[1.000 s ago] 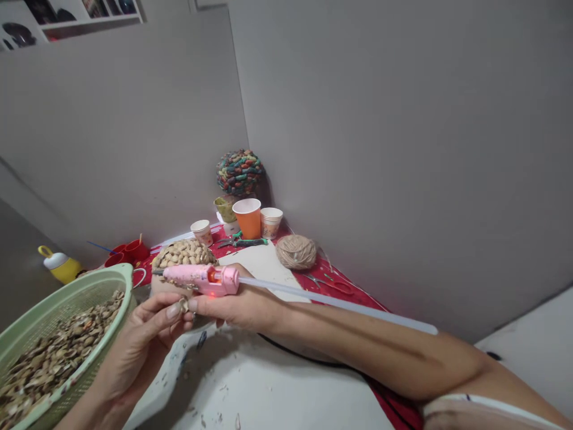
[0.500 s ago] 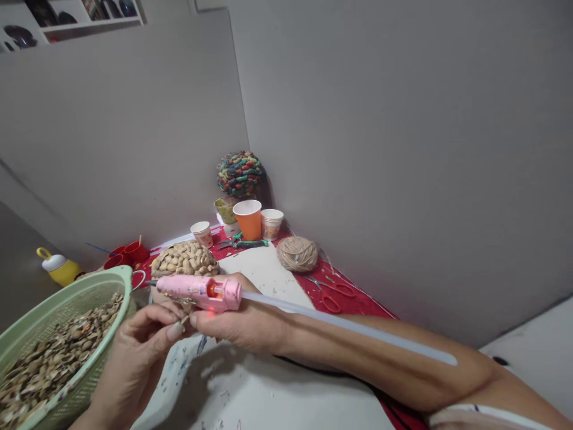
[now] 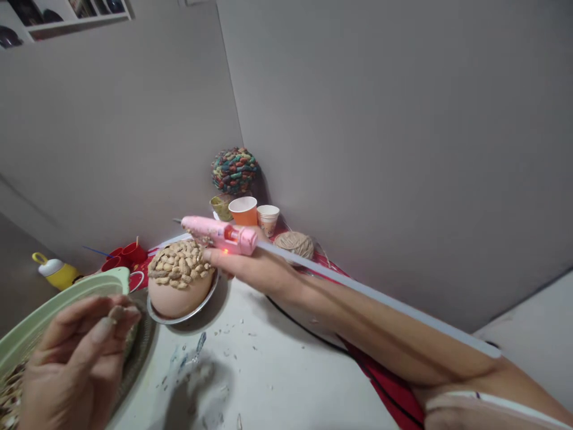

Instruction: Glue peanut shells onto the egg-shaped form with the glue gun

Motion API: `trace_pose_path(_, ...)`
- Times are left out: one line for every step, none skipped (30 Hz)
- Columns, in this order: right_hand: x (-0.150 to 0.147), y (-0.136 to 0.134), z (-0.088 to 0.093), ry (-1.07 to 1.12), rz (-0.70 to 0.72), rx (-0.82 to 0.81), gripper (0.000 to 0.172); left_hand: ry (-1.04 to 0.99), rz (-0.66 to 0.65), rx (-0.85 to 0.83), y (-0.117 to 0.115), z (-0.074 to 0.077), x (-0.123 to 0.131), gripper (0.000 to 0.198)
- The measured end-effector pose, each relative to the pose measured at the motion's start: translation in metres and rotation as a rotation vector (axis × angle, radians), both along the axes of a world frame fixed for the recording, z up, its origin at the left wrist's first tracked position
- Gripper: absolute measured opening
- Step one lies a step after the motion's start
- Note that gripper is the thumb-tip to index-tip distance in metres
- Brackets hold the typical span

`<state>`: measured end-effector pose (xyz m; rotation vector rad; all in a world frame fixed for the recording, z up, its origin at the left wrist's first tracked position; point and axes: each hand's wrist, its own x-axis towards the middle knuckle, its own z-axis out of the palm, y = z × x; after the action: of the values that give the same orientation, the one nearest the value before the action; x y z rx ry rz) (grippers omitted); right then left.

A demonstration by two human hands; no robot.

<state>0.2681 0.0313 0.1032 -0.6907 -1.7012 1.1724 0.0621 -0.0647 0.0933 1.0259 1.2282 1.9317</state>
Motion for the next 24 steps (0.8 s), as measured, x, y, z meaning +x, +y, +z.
trace_pose_path(0.002,0.004,0.003,-0.022,-0.037,0.017,0.027,-0.037,0.002,-0.004,0.002,0.003,-0.005,0.029)
trace_pose_path(0.004,0.009,0.005,-0.051,-0.071,0.029,0.032,-0.065,-0.002,0.003,0.004,0.006,-0.01,0.027)
trace_pose_path(0.006,0.014,0.006,-0.068,-0.119,0.04,0.035,-0.088,-0.013,0.015,0.006,0.008,-0.014,0.024)
trace_pose_path(0.008,0.02,0.006,-0.081,-0.153,0.05,0.037,-0.109,-0.029,0.027,0.008,0.009,-0.017,0.022)
trace_pose_path(0.009,0.026,0.004,-0.09,-0.171,0.059,0.039,-0.129,-0.045,0.036,0.011,0.011,-0.02,0.021)
trace_pose_path(0.01,0.033,0.002,-0.1,-0.182,0.069,0.041,-0.149,-0.057,0.038,0.013,0.011,-0.022,0.021)
trace_pose_path(0.011,0.039,0.0,-0.116,-0.188,0.082,0.043,-0.168,-0.065,0.038,0.016,0.011,-0.023,0.021)
trace_pose_path(0.012,0.045,-0.002,-0.142,-0.195,0.096,0.044,-0.184,-0.071,0.031,0.018,0.011,-0.023,0.023)
trace_pose_path(0.013,0.05,-0.004,-0.169,-0.202,0.113,0.045,-0.197,-0.075,0.018,0.021,0.01,-0.023,0.026)
trace_pose_path(0.014,0.053,-0.006,-0.192,-0.209,0.127,0.045,-0.208,-0.08,-0.001,0.023,0.009,-0.023,0.028)
trace_pose_path(0.015,0.055,-0.006,-0.204,-0.215,0.138,0.046,-0.22,-0.087,-0.026,0.026,0.007,-0.022,0.031)
trace_pose_path(0.016,0.055,-0.006,-0.206,-0.21,0.143,0.047,-0.235,-0.099,-0.054,0.028,0.005,-0.02,0.033)
trace_pose_path(0.017,0.054,-0.005,-0.198,-0.193,0.142,0.048,-0.254,-0.113,-0.082,0.029,0.002,-0.018,0.035)
trace_pose_path(0.017,0.051,-0.003,-0.185,-0.168,0.135,0.049,-0.274,-0.133,-0.117,0.031,0.0,-0.016,0.037)
trace_pose_path(0.017,0.047,-0.001,-0.169,-0.138,0.124,0.049,-0.295,-0.157,-0.152,0.032,-0.002,-0.014,0.038)
trace_pose_path(0.017,0.041,0.001,-0.155,-0.097,0.112,0.049,-0.315,-0.184,-0.185,0.033,-0.004,-0.011,0.038)
trace_pose_path(0.016,0.035,0.003,-0.135,-0.048,0.098,0.05,-0.333,-0.215,-0.217,0.034,-0.006,-0.009,0.038)
trace_pose_path(0.016,0.029,0.005,-0.118,0.007,0.091,0.049,-0.352,-0.246,-0.241,0.035,-0.007,-0.008,0.037)
trace_pose_path(0.015,0.023,0.006,-0.107,0.076,0.093,0.049,-0.37,-0.277,-0.257,0.036,-0.007,-0.006,0.036)
trace_pose_path(0.015,0.018,0.008,-0.103,0.142,0.115,0.049,-0.388,-0.304,-0.265,0.037,-0.007,-0.005,0.034)
trace_pose_path(0.014,0.013,0.008,-0.109,0.197,0.153,0.048,-0.404,-0.324,-0.269,0.038,-0.007,-0.005,0.032)
trace_pose_path(0.014,0.009,0.008,-0.118,0.239,0.205,0.048,-0.417,-0.34,-0.273,0.038,-0.007,-0.005,0.031)
trace_pose_path(0.013,0.006,0.008,-0.13,0.261,0.272,0.045,-0.426,-0.352,-0.275,0.038,-0.007,-0.005,0.03)
trace_pose_path(0.013,0.004,0.007,-0.137,0.271,0.353,0.04,-0.43,-0.365,-0.273,0.038,-0.007,-0.006,0.03)
